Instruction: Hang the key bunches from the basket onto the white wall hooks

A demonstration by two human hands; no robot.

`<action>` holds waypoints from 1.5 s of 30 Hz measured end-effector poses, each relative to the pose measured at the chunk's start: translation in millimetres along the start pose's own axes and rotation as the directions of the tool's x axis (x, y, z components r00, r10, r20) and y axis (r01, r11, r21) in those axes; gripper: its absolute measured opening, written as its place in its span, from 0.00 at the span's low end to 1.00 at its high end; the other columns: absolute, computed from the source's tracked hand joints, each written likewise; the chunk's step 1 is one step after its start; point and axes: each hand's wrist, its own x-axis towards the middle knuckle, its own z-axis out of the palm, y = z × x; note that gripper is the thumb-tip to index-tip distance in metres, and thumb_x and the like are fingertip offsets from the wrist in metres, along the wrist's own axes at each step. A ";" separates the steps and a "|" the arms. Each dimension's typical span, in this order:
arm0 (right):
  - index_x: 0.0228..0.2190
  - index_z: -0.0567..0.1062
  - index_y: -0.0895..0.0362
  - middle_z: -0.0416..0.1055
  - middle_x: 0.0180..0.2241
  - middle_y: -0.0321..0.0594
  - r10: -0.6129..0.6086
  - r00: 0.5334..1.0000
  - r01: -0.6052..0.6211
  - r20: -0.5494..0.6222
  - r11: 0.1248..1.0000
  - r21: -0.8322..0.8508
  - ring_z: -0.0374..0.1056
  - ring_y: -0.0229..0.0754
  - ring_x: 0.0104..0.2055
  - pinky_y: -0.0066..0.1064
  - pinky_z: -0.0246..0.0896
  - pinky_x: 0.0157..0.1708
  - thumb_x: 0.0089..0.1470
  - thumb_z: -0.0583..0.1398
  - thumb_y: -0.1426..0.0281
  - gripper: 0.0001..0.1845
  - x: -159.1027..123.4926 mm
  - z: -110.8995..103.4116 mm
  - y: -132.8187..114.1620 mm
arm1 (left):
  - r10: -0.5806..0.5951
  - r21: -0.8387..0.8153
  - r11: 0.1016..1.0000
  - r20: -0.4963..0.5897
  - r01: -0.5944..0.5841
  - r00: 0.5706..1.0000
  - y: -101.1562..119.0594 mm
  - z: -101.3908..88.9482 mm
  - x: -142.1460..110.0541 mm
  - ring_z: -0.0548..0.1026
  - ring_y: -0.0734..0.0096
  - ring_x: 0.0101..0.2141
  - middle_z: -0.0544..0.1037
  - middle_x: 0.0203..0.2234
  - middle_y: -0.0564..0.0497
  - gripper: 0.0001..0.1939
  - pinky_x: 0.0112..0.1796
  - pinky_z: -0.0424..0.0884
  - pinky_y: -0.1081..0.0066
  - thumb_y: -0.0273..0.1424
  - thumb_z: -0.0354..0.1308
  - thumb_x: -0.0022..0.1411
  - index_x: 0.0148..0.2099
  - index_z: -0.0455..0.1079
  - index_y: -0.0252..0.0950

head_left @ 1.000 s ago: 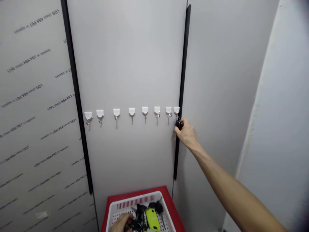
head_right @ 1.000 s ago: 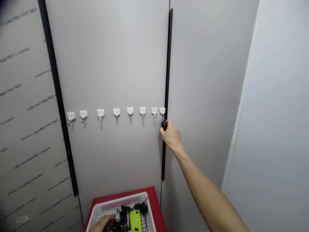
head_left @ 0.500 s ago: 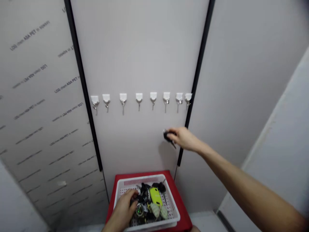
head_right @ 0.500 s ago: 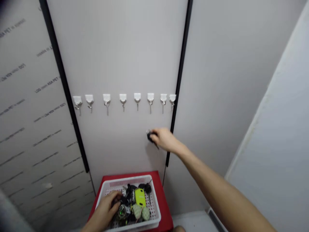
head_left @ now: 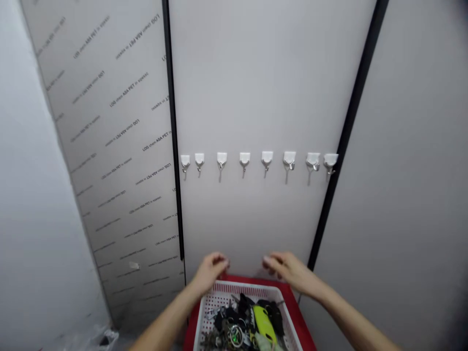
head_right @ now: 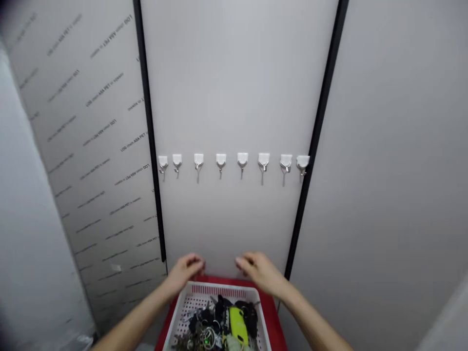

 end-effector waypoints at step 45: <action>0.16 0.65 0.58 0.60 0.16 0.34 -0.090 0.994 0.060 -0.069 0.933 -0.355 0.52 0.32 0.20 0.24 0.42 0.21 0.44 0.50 0.65 0.12 -20.8 116.3 59.1 | 0.055 0.867 0.383 0.324 -0.320 0.944 -76.7 11.2 -24.9 0.65 0.69 0.35 0.69 0.32 0.47 0.14 0.37 0.58 0.71 0.20 0.42 0.47 0.36 0.63 0.34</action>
